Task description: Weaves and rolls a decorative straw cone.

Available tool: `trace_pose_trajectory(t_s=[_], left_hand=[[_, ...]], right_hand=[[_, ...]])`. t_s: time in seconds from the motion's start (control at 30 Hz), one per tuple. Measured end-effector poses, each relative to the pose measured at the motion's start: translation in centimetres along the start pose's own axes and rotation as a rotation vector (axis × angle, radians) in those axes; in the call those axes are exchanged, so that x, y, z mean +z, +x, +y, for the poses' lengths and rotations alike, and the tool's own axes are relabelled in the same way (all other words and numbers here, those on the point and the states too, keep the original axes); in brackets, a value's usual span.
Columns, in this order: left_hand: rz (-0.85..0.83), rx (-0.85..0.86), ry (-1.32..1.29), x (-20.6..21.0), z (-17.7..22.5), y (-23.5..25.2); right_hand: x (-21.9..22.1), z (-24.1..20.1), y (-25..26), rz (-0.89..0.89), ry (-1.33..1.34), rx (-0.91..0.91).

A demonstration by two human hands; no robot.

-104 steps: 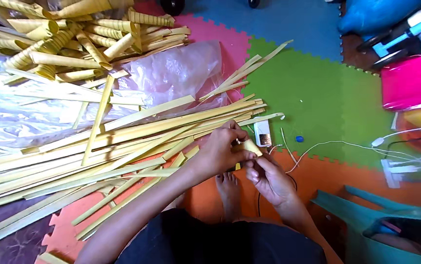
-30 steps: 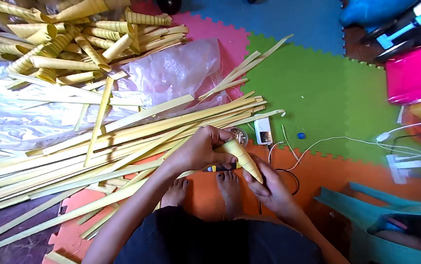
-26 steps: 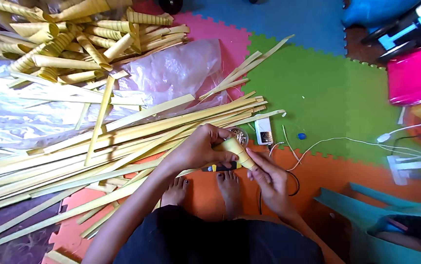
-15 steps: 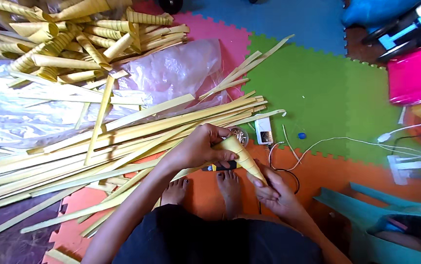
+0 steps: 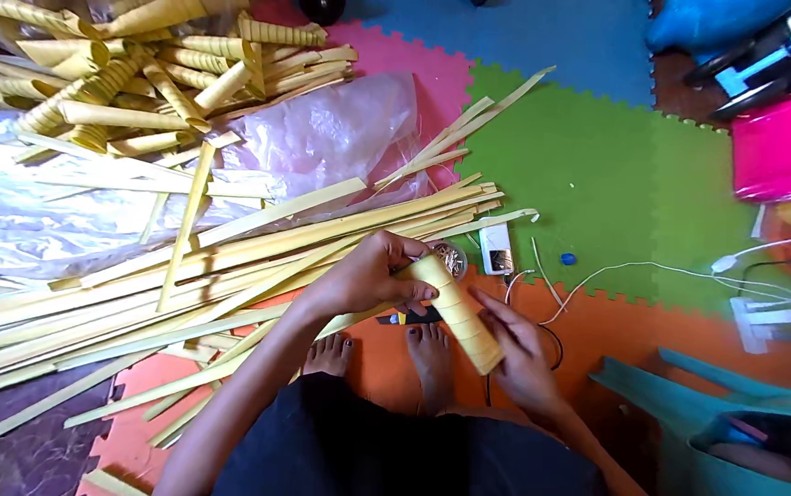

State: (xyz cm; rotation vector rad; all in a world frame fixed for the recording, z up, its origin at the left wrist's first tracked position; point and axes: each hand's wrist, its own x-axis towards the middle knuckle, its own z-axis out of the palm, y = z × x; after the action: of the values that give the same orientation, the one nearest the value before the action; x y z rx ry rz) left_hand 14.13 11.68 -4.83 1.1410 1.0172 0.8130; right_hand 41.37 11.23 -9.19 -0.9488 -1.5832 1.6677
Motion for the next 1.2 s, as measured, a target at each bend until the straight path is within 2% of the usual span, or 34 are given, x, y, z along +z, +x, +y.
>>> trace_pose_trajectory(t_s=[0.03, 0.07, 0.1, 0.2, 0.33, 0.37, 0.4, 0.5, 0.53, 0.57, 0.67, 0.7, 0.73, 0.83, 0.87, 0.9, 0.97, 1.0, 1.03, 1.1, 1.13, 1.17, 1.2], left_hand=[[0.001, -0.002, 0.008, -0.1, 0.0, 0.0], [0.018, -0.005, 0.025, -0.1, 0.1, -0.1], [0.043, -0.004, 0.045, -0.2, 0.2, -0.2], [0.107, 0.011, 0.059, -0.3, 0.4, -0.2], [0.128, -0.024, -0.029, -0.1, 0.3, 0.4], [0.104, -0.014, -0.052, -0.3, 0.2, 0.5], [0.067, -0.001, -0.058, -0.7, 0.0, 0.7], [0.041, 0.025, -0.042, -1.2, -0.4, 0.2], [0.039, 0.030, -0.020, -1.2, -0.4, 0.0], [0.031, 0.035, 0.007, -1.2, -0.4, 0.0], [0.013, 0.037, 0.041, -1.9, -0.5, 0.3], [0.020, 0.036, 0.040, -1.8, -0.5, 0.3], [0.020, 0.038, 0.033, -1.7, -0.6, 0.4], [0.002, 0.044, 0.055, -1.8, -0.6, 0.5], [0.010, 0.047, 0.075, -1.7, -0.6, 0.4], [0.029, 0.056, 0.099, -1.6, -0.7, 0.4], [0.063, 0.065, 0.135, -1.8, -0.6, 0.4], [0.065, 0.061, 0.145, -1.9, -0.6, 0.3], [0.055, 0.055, 0.146, -1.9, -0.5, 0.3], [0.034, 0.044, 0.132, -1.9, -0.5, 0.3], [0.033, 0.037, 0.118, -1.8, -0.5, 0.2], [0.044, 0.033, 0.111, -1.7, -0.5, 0.3], [0.056, 0.035, 0.103, -1.6, -0.5, 0.3]], right_hand=[[0.1, -0.4, -0.2, 0.003, 0.222, 0.182], [0.1, -0.3, -0.3, 0.000, 0.298, 0.231], [0.0, 0.1, -0.1, 0.000, 0.248, 0.160], [-1.4, 1.2, 0.7, -0.021, -0.094, -0.231], [-1.3, 1.3, 1.4, 0.009, -0.594, -0.509], [-1.0, 1.4, 1.3, 0.037, -0.606, -0.489], [-0.7, 1.1, 1.1, 0.040, -0.496, -0.371], [0.0, -0.9, 1.1, 0.020, 0.285, 0.341], [-0.2, -1.2, 1.1, 0.000, 0.434, 0.467], [-0.2, -0.9, 1.0, -0.005, 0.413, 0.434], [-0.6, 1.5, 0.9, -0.029, -0.254, -0.176], [-0.6, 1.9, 0.9, -0.017, -0.366, -0.264], [-0.5, 1.9, 0.6, -0.013, -0.288, -0.209], [-0.3, 0.2, 0.1, -0.066, 0.409, 0.384], [-0.2, 0.1, 0.0, -0.061, 0.431, 0.399], [-0.1, 0.5, -0.2, -0.037, 0.267, 0.269], [-0.5, 1.9, -0.1, -0.022, -0.246, -0.155], [-0.7, 2.2, -0.1, -0.022, -0.368, -0.247], [-0.6, 2.1, -0.3, -0.019, -0.290, -0.188], [-0.5, 0.8, -0.5, -0.016, 0.186, 0.225], [-0.5, 0.4, -0.5, -0.018, 0.362, 0.350], [-0.5, 0.5, -0.5, -0.010, 0.323, 0.315], [-0.6, 0.9, -0.6, -0.008, 0.116, 0.135]])
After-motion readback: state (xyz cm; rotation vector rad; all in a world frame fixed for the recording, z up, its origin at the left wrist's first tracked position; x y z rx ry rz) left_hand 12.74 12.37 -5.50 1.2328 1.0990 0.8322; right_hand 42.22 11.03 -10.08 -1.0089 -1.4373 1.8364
